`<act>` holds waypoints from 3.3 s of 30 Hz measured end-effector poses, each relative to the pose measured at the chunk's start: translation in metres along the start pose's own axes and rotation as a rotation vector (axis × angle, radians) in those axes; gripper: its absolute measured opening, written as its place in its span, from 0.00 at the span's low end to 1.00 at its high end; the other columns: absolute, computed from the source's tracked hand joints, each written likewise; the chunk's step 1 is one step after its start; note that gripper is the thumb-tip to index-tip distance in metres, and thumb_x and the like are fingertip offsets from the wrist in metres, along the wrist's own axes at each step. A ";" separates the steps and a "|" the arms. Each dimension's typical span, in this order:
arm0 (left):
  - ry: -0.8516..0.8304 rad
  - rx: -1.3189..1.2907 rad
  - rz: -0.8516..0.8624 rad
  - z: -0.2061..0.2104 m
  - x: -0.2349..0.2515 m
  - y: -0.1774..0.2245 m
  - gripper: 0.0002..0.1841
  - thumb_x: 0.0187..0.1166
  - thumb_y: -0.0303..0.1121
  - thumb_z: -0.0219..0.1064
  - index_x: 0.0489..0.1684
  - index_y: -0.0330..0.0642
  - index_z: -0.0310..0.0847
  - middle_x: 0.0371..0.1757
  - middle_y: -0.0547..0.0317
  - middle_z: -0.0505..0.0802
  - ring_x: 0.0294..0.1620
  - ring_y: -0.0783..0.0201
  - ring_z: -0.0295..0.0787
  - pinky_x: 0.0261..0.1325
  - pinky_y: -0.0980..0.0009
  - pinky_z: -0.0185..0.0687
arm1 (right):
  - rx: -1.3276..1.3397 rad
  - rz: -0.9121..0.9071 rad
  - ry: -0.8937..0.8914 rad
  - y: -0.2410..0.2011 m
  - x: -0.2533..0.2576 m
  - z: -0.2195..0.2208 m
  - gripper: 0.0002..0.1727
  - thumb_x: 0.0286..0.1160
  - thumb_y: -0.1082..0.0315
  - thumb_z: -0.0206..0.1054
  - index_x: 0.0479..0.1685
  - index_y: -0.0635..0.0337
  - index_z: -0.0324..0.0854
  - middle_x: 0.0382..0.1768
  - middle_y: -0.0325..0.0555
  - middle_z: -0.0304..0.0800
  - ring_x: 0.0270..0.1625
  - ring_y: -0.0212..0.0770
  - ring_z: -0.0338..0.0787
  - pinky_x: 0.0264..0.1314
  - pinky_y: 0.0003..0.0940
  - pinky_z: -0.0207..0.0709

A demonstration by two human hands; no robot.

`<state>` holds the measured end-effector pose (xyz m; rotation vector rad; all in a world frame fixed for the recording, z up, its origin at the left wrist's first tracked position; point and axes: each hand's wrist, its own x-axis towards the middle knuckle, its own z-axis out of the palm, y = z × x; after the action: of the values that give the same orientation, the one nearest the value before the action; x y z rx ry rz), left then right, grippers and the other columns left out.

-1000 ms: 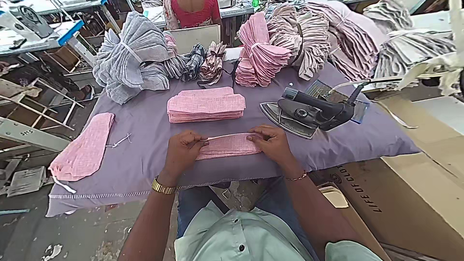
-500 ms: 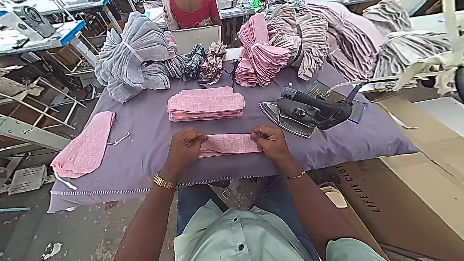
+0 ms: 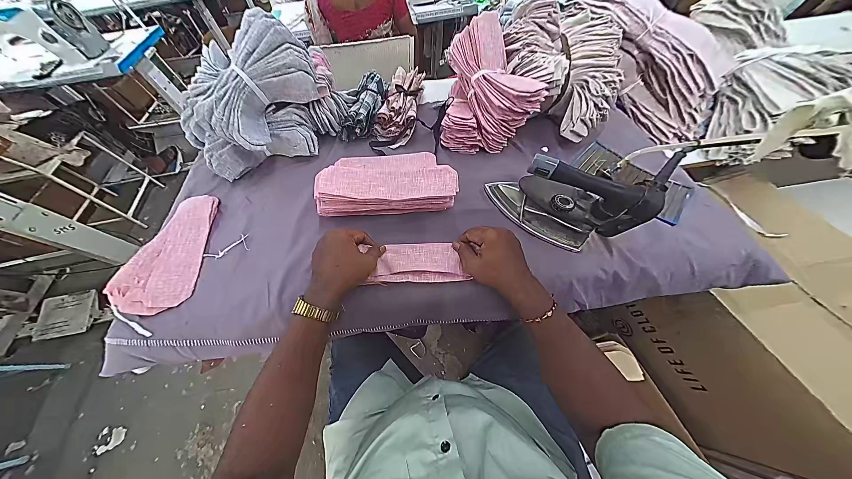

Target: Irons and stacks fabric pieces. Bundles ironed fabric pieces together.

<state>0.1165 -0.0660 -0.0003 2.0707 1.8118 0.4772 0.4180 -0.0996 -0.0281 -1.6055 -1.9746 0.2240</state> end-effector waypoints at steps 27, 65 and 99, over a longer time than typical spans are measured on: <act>-0.027 -0.258 0.671 -0.012 -0.026 -0.059 0.16 0.81 0.43 0.69 0.61 0.49 0.92 0.66 0.64 0.94 0.72 0.67 0.87 0.78 0.59 0.82 | 0.344 -0.380 0.042 0.033 -0.048 -0.020 0.15 0.85 0.62 0.65 0.57 0.57 0.94 0.61 0.39 0.96 0.75 0.36 0.86 0.93 0.55 0.61; 0.026 0.021 0.642 -0.010 -0.032 -0.050 0.13 0.84 0.40 0.62 0.52 0.65 0.96 0.64 0.70 0.92 0.64 0.65 0.86 0.65 0.60 0.83 | -0.126 -0.294 0.154 0.001 -0.049 -0.009 0.14 0.79 0.65 0.59 0.37 0.48 0.94 0.55 0.31 0.96 0.69 0.38 0.87 0.76 0.64 0.59; 0.003 0.217 0.746 0.000 -0.037 -0.050 0.29 0.80 0.34 0.54 0.75 0.86 0.79 0.69 0.59 0.85 0.69 0.50 0.77 0.54 0.47 0.73 | 0.076 -0.400 0.313 0.020 -0.003 -0.120 0.21 0.78 0.55 0.72 0.61 0.60 0.90 0.41 0.51 0.94 0.39 0.38 0.91 0.43 0.38 0.88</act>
<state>0.0677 -0.0970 -0.0243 2.8709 1.0663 0.4726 0.4986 -0.1242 0.0593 -1.0897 -1.9596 -0.1034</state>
